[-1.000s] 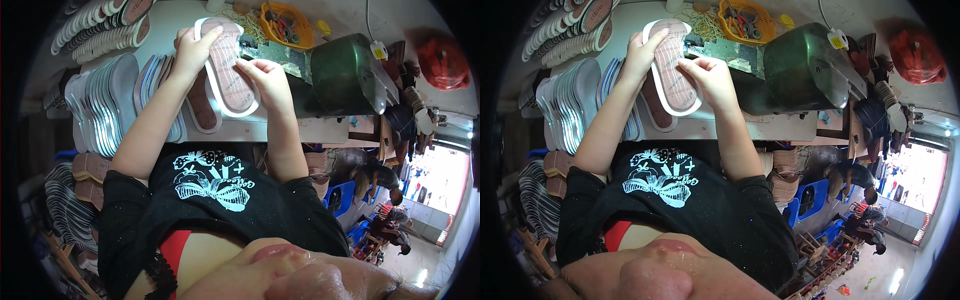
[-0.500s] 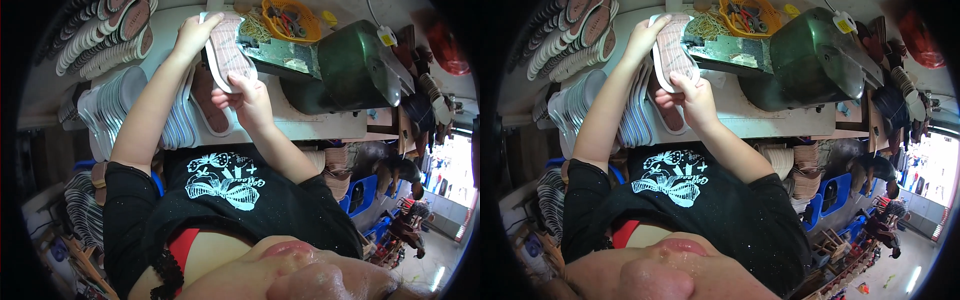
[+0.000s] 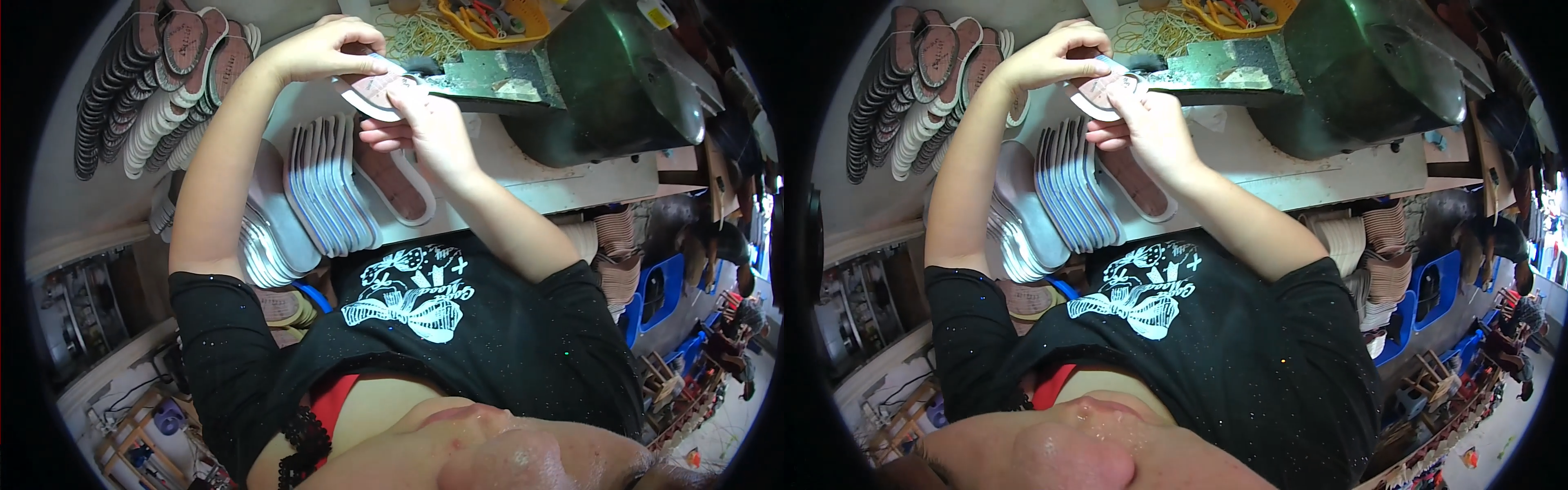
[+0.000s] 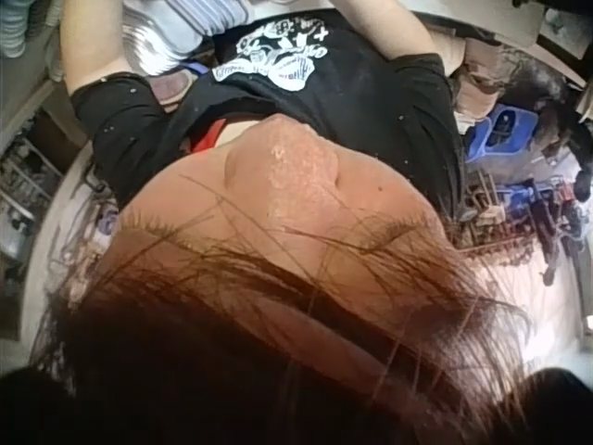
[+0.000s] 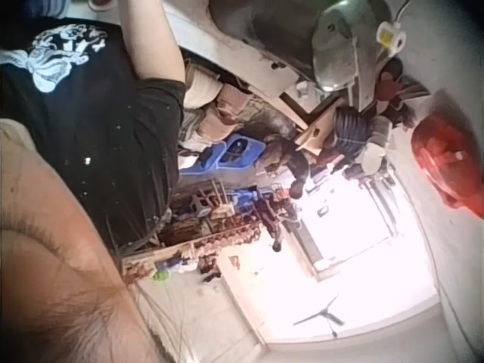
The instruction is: Inspecting and stacking shoe insoles at a factory workstation.
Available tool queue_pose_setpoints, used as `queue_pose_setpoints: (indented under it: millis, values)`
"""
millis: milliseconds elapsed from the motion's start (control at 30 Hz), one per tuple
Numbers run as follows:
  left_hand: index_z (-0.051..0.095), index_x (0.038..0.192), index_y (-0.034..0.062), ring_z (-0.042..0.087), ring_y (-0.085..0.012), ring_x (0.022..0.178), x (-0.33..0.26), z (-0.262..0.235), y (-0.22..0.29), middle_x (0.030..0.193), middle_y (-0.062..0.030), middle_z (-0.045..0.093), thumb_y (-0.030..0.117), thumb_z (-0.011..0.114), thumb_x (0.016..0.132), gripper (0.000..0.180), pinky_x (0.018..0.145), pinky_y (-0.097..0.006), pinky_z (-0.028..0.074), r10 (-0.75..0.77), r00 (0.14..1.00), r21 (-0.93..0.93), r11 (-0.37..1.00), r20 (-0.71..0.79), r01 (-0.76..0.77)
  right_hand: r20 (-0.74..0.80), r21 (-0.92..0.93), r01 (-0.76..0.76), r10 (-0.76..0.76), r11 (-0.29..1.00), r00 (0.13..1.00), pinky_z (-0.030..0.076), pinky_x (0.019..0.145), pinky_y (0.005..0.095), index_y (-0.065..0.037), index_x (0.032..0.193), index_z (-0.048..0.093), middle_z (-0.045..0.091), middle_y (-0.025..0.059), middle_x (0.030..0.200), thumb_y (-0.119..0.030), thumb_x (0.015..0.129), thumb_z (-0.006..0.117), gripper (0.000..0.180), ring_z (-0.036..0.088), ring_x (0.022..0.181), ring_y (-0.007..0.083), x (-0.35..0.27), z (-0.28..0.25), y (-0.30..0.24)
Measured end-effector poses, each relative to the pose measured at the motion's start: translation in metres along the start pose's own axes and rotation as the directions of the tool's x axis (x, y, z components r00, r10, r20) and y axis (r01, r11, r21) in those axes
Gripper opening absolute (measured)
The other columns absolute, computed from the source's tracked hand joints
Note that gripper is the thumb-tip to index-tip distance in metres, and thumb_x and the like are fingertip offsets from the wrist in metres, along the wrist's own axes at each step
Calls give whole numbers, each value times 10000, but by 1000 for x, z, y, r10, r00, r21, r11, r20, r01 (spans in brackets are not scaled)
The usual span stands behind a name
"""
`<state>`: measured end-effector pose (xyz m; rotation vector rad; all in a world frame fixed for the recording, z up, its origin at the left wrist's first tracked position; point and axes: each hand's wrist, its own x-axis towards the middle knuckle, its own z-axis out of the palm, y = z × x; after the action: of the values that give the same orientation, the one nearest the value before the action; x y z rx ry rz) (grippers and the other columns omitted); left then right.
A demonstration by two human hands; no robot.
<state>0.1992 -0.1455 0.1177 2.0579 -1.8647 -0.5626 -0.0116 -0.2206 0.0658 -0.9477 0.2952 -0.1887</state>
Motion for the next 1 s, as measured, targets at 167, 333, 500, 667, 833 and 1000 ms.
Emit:
queue_pose_setpoints:
  millis: [167,333,500,667,833,1000]
  values:
    - [610,896,6,485,-51,692,-4,-1,10,722,16,547,270,634,866,267,624,-229,432,-189,959,-382,887,212,260,17,4,-39,39,999,999,567,630,257,60,1066,570,658,176,902,-312,943,513,396,682,761,212,0,-3,-7]
    - [600,844,23,444,-36,655,-15,1,23,693,43,508,305,592,897,287,583,-206,400,-236,952,-375,879,194,294,-19,27,-30,30,999,999,567,603,268,57,1040,581,660,173,872,-333,944,499,410,685,728,215,0,-1,-9]
    - [581,789,40,426,-21,622,-27,12,30,671,61,492,332,582,902,313,549,-195,371,-295,946,-406,855,133,323,3,31,16,-16,999,1000,568,588,259,54,1077,561,663,168,889,-331,938,507,413,686,719,216,1,-2,-8]
    - [603,712,82,425,-11,542,-36,20,40,597,73,489,377,632,865,334,487,-189,346,-387,906,-471,775,174,422,9,-23,72,-72,997,997,575,610,271,64,972,621,663,147,873,-270,915,535,350,682,734,203,2,-12,-5]
    - [623,692,109,437,-18,486,-38,26,64,561,70,504,402,659,835,328,447,-184,335,-469,865,-503,713,176,489,6,-18,67,-67,998,998,557,589,232,4,1097,587,648,84,885,-293,894,567,361,662,709,150,-3,-14,-8]
    - [659,752,72,467,-42,485,-43,28,38,600,31,561,427,666,818,361,430,-205,339,-448,884,-531,722,130,444,18,27,154,-155,988,988,575,583,262,17,1058,596,648,102,866,-265,898,561,327,671,732,161,2,-5,-4]
